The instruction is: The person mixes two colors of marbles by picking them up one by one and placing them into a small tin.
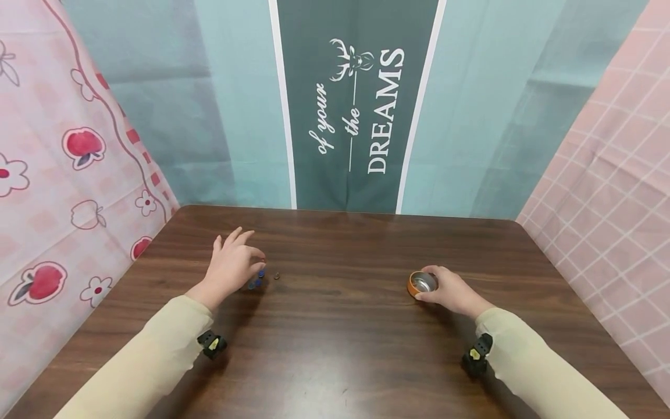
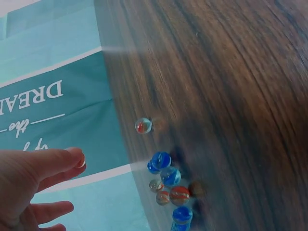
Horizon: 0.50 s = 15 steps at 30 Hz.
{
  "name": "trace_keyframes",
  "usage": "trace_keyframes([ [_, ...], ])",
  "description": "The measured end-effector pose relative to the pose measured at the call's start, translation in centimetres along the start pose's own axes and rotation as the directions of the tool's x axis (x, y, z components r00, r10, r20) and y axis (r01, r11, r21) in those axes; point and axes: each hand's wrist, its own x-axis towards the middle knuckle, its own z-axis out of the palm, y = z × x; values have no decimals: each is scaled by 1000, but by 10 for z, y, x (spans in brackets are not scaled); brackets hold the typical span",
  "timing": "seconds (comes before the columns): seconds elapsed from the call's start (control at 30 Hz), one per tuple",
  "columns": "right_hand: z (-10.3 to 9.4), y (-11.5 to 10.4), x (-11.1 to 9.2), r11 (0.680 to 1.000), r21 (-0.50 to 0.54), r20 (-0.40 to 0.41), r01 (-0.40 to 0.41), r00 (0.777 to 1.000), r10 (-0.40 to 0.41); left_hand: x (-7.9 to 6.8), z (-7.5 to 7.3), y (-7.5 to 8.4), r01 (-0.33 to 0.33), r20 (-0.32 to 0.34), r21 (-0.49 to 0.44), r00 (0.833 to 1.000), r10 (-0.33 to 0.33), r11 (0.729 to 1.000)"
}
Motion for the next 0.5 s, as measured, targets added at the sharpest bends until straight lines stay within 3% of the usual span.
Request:
trace_keyframes([
  [0.5,-1,0,0,1000,-1,7,5,1000,-5,7,5,12,-73,-19,-13,997,73,997],
])
